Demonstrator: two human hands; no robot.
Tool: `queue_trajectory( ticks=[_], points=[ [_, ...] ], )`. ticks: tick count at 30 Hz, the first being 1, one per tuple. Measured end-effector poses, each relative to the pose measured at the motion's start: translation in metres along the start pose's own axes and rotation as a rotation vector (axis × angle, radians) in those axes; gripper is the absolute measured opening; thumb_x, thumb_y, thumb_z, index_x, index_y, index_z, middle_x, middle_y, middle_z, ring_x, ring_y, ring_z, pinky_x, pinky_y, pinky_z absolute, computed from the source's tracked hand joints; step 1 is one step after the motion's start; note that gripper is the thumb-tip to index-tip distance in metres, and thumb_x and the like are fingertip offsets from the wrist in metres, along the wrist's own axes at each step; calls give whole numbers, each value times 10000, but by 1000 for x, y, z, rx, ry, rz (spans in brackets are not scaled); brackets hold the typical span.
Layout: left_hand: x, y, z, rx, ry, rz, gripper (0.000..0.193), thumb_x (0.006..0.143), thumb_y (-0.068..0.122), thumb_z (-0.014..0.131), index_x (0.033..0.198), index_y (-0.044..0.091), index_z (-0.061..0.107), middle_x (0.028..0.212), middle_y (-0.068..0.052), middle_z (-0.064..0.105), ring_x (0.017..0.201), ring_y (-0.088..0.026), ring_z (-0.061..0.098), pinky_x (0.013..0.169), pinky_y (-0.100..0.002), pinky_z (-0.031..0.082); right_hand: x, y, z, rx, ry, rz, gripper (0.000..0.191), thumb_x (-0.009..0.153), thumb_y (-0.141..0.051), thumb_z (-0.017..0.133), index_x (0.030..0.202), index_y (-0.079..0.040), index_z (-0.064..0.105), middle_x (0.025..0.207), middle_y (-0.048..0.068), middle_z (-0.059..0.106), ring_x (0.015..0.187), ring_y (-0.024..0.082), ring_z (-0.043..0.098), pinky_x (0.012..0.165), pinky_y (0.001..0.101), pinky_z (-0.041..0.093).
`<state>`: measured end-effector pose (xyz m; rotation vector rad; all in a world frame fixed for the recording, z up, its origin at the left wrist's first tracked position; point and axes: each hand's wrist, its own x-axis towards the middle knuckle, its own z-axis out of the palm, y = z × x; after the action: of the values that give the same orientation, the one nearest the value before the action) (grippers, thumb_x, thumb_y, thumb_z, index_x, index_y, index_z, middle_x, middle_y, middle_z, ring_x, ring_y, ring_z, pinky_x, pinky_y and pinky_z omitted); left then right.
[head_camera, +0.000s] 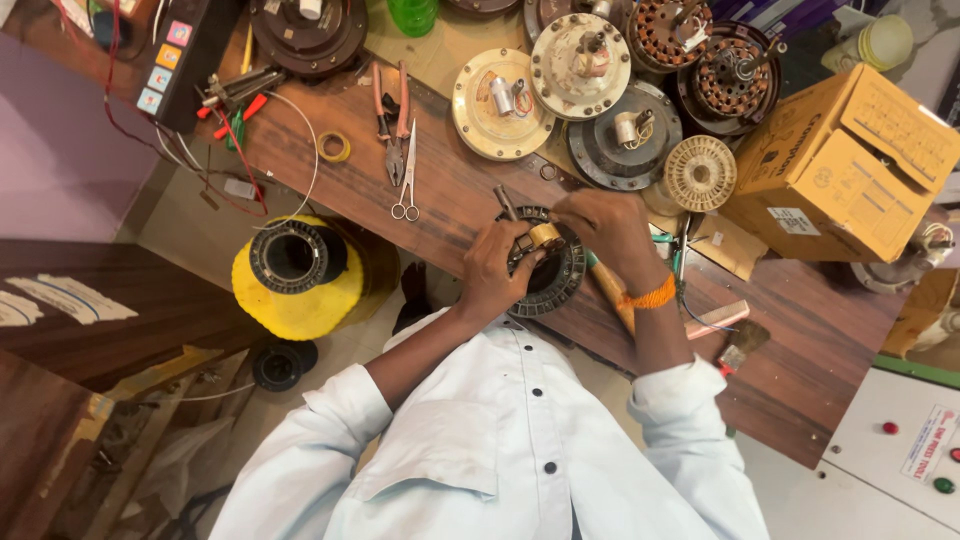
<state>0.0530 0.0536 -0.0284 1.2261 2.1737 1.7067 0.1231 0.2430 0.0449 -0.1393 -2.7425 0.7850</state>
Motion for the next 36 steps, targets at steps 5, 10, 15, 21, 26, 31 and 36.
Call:
queue_trajectory(
  ticks=[5, 10, 15, 21, 26, 31, 36],
  points=[
    [3, -6, 4, -469, -39, -276, 721, 832, 70, 816, 1401, 97, 373, 1257, -82, 633, 962, -173, 610, 901, -341, 520, 51, 9, 8, -108, -322, 99, 74, 890, -204, 771, 912, -135, 788, 796, 64, 767, 638, 229, 714, 598, 380, 533],
    [1, -24, 1, -991, -169, -566, 1113, 793, 33, 803, 1607, 216, 67, 1205, -39, 646, 1049, -120, 563, 1006, -309, 475, 78, -17, 6, -212, -445, 120, 139, 813, -241, 795, 923, -158, 793, 746, 133, 730, 682, 337, 693, 614, 463, 513],
    [-2, -37, 13, -966, -149, -432, 1066, 806, 22, 838, 1601, 195, 149, 1108, -22, 593, 1066, -127, 576, 995, -299, 469, 42, -55, -20, -108, -260, 169, 129, 868, -196, 768, 906, -76, 741, 776, 150, 717, 707, 366, 681, 600, 463, 502],
    [3, -31, 5, -832, -226, -426, 654, 846, 69, 849, 1408, 109, 518, 1125, -23, 616, 1057, -122, 591, 948, -293, 497, -22, -73, -13, 29, -29, 484, 121, 868, -144, 795, 933, -54, 745, 610, 110, 614, 462, 213, 503, 461, 369, 372],
    [14, -8, -13, -479, -180, -220, 501, 809, 164, 866, 1241, 87, 624, 1079, -48, 657, 1022, -175, 644, 919, -328, 522, -76, -63, 34, 140, 134, 563, 81, 888, -106, 768, 877, -39, 723, 615, 76, 599, 501, 124, 485, 490, 317, 366],
    [16, 14, -7, -124, -10, -78, 431, 814, 165, 843, 1180, 95, 625, 1097, -99, 713, 1034, -292, 672, 926, -418, 508, -115, -49, 66, 315, 270, 621, 70, 890, -85, 743, 891, -18, 723, 704, 86, 637, 600, 103, 502, 546, 294, 387],
    [10, 10, -5, 33, 17, -6, 361, 871, 149, 827, 1160, 60, 630, 1075, -115, 686, 998, -325, 654, 861, -428, 526, -102, -13, 25, 265, 420, 735, 72, 926, -80, 756, 912, -13, 732, 683, 84, 616, 592, 100, 426, 546, 304, 323]
  ],
)
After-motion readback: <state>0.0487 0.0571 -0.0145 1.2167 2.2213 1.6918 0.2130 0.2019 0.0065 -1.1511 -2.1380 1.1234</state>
